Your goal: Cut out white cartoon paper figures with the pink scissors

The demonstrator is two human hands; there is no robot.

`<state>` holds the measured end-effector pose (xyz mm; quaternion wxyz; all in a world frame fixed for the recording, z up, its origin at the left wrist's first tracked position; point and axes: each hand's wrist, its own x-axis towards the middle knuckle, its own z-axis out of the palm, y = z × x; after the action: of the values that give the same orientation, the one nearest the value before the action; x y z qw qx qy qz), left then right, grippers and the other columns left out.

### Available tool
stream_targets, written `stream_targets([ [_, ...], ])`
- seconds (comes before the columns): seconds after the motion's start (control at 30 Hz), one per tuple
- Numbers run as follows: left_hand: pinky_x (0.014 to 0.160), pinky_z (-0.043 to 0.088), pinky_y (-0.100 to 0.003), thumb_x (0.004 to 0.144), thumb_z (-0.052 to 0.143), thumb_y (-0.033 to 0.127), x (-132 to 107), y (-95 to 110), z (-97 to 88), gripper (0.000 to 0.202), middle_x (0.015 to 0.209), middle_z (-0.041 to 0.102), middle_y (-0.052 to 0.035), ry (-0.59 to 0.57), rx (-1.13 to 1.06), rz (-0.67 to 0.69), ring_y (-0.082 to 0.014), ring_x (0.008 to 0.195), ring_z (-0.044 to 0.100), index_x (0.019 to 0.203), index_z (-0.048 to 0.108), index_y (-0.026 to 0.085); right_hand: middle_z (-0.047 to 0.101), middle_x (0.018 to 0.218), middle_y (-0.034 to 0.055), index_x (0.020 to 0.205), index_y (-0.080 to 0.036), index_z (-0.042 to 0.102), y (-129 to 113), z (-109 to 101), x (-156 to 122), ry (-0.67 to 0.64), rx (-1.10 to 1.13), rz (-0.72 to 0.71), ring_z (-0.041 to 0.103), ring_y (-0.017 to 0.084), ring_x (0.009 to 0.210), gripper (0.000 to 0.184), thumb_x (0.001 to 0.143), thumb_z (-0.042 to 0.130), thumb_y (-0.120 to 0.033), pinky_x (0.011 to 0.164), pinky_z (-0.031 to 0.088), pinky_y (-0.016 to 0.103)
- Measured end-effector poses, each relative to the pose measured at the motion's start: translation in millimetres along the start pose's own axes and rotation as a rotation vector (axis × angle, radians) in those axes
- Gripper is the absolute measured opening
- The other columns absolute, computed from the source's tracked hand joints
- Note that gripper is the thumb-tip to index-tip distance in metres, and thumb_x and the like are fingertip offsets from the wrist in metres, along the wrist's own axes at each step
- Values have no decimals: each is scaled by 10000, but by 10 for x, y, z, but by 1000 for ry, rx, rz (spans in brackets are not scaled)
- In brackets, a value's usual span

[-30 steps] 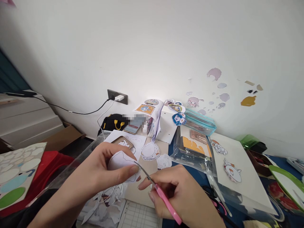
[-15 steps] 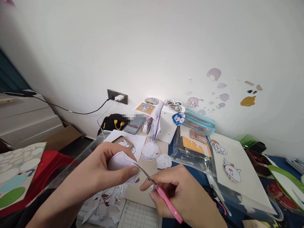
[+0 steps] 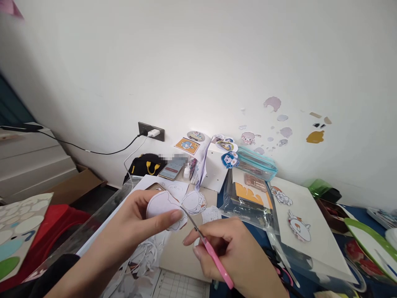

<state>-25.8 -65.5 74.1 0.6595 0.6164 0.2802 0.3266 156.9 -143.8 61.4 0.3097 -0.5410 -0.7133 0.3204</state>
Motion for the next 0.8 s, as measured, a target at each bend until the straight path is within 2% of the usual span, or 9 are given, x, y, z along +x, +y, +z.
stream_targets([
  [0.17, 521, 296, -215, 729, 679, 350, -10, -2, 38, 256, 576, 421, 27, 35, 4, -9, -104, 563, 370, 637, 620, 119, 341, 484, -77, 741, -172, 695, 12, 4, -12, -5, 5, -23, 293, 69, 422, 156, 724, 565, -88, 388, 249, 192],
  [0.4, 509, 288, -213, 728, 672, 341, -36, 21, 26, 246, 585, 434, 23, 29, 21, -13, -103, 559, 366, 641, 609, 120, 334, 496, -83, 794, -176, 692, 31, -26, -8, -25, 53, -31, 272, 64, 425, 150, 743, 579, -91, 383, 240, 183],
  [0.6, 525, 323, -212, 733, 671, 315, -35, 26, 2, 210, 626, 489, 7, 17, 15, -14, -109, 585, 400, 663, 614, 125, 328, 501, -80, 780, -181, 702, 35, -3, 3, -17, 8, -38, 257, 66, 427, 180, 744, 557, -81, 376, 222, 189],
  [0.8, 519, 324, -212, 726, 678, 323, -49, 18, -3, 221, 624, 486, 7, 20, 27, -12, -110, 583, 400, 658, 612, 123, 333, 499, -77, 800, -173, 712, 36, -18, 6, -21, -8, -19, 250, 67, 423, 184, 751, 549, -103, 370, 219, 192],
])
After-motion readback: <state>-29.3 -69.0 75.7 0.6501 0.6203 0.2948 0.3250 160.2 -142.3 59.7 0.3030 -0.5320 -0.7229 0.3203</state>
